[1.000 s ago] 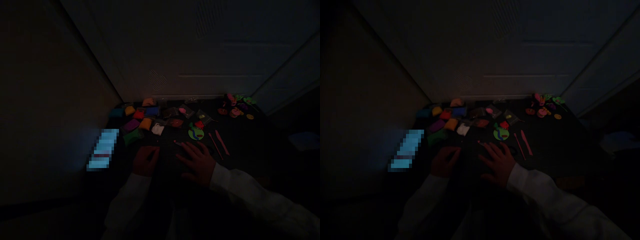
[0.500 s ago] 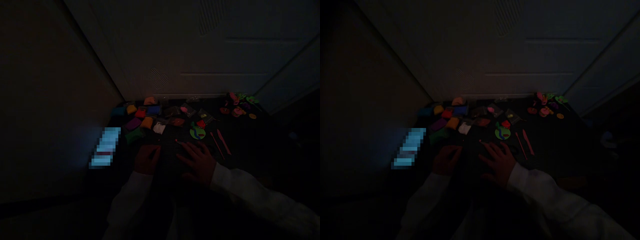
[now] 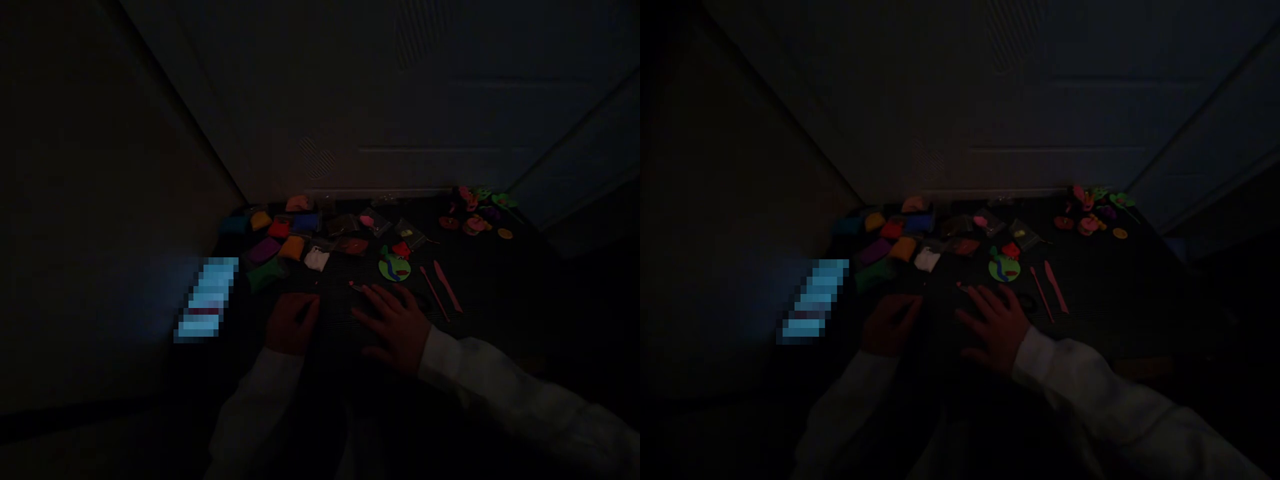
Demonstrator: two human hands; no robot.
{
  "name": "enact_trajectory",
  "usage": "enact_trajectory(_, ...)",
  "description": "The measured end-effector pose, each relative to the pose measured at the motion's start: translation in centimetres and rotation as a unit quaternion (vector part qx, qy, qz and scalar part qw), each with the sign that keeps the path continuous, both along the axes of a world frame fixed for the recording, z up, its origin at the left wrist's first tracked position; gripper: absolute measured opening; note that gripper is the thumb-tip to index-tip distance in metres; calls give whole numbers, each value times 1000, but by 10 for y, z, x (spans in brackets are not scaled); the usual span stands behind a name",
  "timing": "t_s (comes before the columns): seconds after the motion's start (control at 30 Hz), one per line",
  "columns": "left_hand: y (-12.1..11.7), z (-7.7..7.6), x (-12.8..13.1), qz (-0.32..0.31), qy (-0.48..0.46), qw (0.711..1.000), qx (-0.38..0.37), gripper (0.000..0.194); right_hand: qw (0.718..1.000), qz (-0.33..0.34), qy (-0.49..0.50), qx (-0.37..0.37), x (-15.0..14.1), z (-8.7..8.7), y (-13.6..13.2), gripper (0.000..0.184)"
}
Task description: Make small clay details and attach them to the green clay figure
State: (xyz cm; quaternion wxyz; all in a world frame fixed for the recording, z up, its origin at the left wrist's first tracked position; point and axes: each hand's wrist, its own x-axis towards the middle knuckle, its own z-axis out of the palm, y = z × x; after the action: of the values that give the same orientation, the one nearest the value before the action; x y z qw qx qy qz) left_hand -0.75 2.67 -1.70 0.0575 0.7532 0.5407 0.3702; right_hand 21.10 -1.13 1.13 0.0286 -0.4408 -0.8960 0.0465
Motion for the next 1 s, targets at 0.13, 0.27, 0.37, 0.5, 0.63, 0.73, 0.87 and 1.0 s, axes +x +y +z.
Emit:
enact_trajectory(0.13,0,0,-1,-3,4,1000,1,14,1000,11,-1,-9,2,8,-1,62)
enact_trajectory(0.27,0,-1,-1,-3,0,1000,10,13,1000,-11,20,-18,9,19,2,58)
enact_trajectory(0.37,0,-2,-1,-13,-4,1000,12,13,998,-38,39,-8,13,19,5,51)
enact_trajectory(0.5,1,-1,-1,-19,-5,1000,18,13,995,-52,86,22,11,4,8,34)
enact_trajectory(0.63,1,-1,-1,-15,-1,1000,13,13,989,-69,131,26,3,-8,12,21)
enact_trajectory(0.73,1,-2,-1,-12,1,1000,4,14,988,-82,127,29,-6,-8,16,20)
enact_trajectory(0.87,1,-2,-1,-8,-2,1000,6,14,988,-86,120,39,-11,-6,15,15)
enact_trajectory(1.0,0,-1,-1,-11,-1,1000,8,14,989,-73,120,37,-6,-7,9,15)
